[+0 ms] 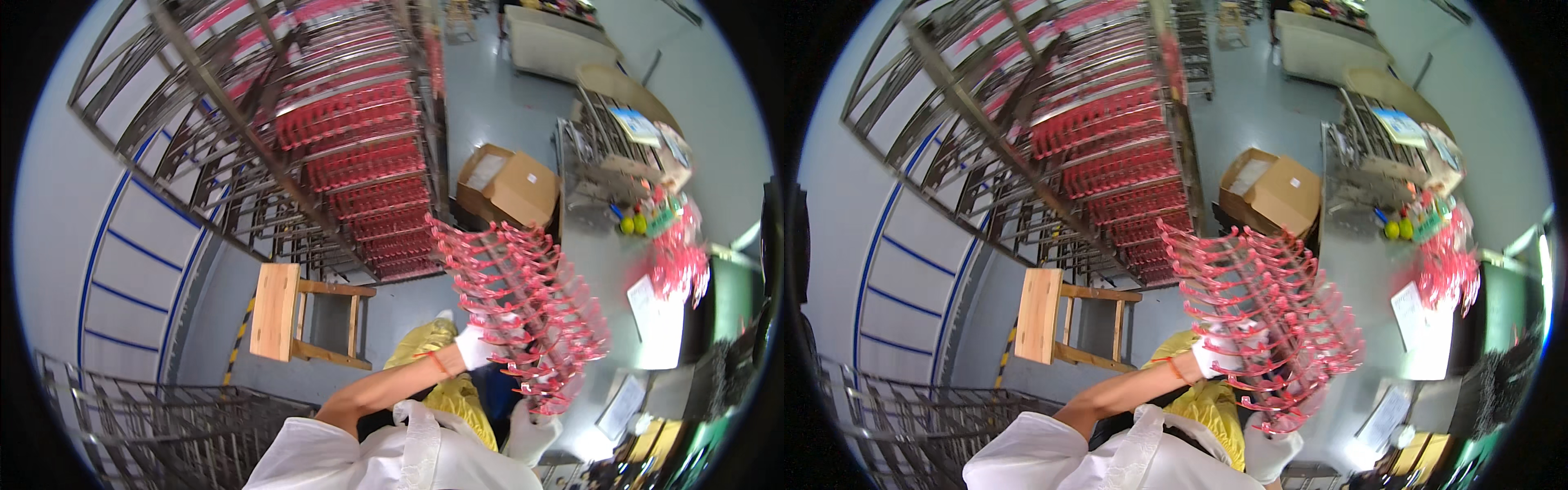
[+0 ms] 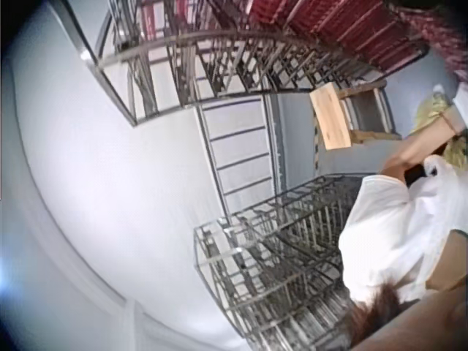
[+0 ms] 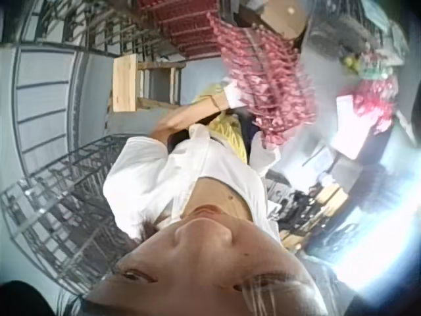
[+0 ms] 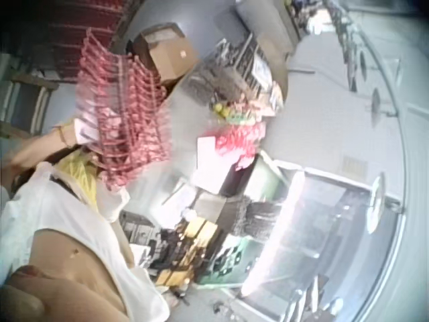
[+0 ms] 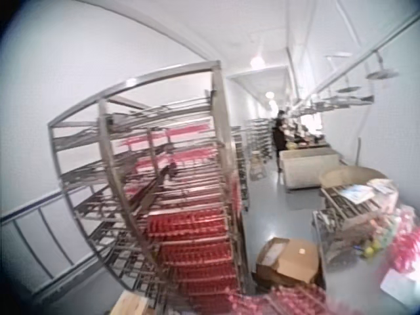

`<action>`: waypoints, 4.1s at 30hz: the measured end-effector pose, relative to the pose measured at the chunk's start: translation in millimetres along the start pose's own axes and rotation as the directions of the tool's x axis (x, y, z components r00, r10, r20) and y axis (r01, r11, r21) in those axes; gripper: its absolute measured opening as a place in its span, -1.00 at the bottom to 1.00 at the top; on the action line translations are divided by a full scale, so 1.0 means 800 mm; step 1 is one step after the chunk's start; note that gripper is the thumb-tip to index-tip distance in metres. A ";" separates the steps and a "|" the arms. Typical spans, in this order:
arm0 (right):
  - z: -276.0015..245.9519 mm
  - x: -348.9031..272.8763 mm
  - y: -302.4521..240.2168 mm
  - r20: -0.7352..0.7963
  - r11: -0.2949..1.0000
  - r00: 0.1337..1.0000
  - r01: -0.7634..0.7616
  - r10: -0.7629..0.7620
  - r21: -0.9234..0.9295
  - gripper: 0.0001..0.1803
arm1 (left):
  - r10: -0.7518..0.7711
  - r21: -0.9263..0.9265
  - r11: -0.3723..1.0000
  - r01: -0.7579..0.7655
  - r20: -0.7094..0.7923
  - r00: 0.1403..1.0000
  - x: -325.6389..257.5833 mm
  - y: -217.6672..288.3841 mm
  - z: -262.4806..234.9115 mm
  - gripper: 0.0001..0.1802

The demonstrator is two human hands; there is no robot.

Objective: The person assembles red plastic hangers by attaching them to a metal rack frame. They repeatedly pick up hangers, align them with the rack, and secure them in place. The person also handles a clipboard and other items on the workbench.

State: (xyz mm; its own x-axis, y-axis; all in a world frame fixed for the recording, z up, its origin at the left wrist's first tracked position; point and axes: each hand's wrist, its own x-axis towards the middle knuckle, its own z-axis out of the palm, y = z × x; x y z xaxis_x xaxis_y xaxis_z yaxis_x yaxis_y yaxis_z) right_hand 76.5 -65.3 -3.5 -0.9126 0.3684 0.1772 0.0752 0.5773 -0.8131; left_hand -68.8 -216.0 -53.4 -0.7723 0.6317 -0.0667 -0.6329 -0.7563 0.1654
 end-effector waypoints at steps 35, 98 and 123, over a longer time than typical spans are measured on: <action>0.067 0.033 -0.033 0.359 0.880 0.892 -0.383 0.274 0.280 -0.64 | 0.582 0.277 -0.808 0.520 0.509 0.634 -0.124 0.494 0.428 -0.44; -0.248 -0.317 0.174 -0.746 0.225 -0.129 -0.908 0.654 0.354 -0.56 | -0.837 -0.112 -0.491 -0.864 -0.215 0.503 0.410 -0.193 -0.033 -0.71; -0.348 -0.267 0.311 -0.564 0.799 0.603 -0.229 0.565 0.556 -0.62 | -0.811 0.956 -0.294 0.009 -0.255 0.526 0.063 -0.587 0.055 -0.50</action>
State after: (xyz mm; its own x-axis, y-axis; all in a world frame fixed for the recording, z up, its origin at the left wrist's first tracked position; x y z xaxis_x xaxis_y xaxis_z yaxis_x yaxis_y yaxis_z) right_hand 402.2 202.4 -89.5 -0.2809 0.9589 -0.0401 0.0459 -0.0283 -0.9985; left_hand 191.9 178.8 -91.0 0.0936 0.9025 -0.4204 0.2307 0.3911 0.8910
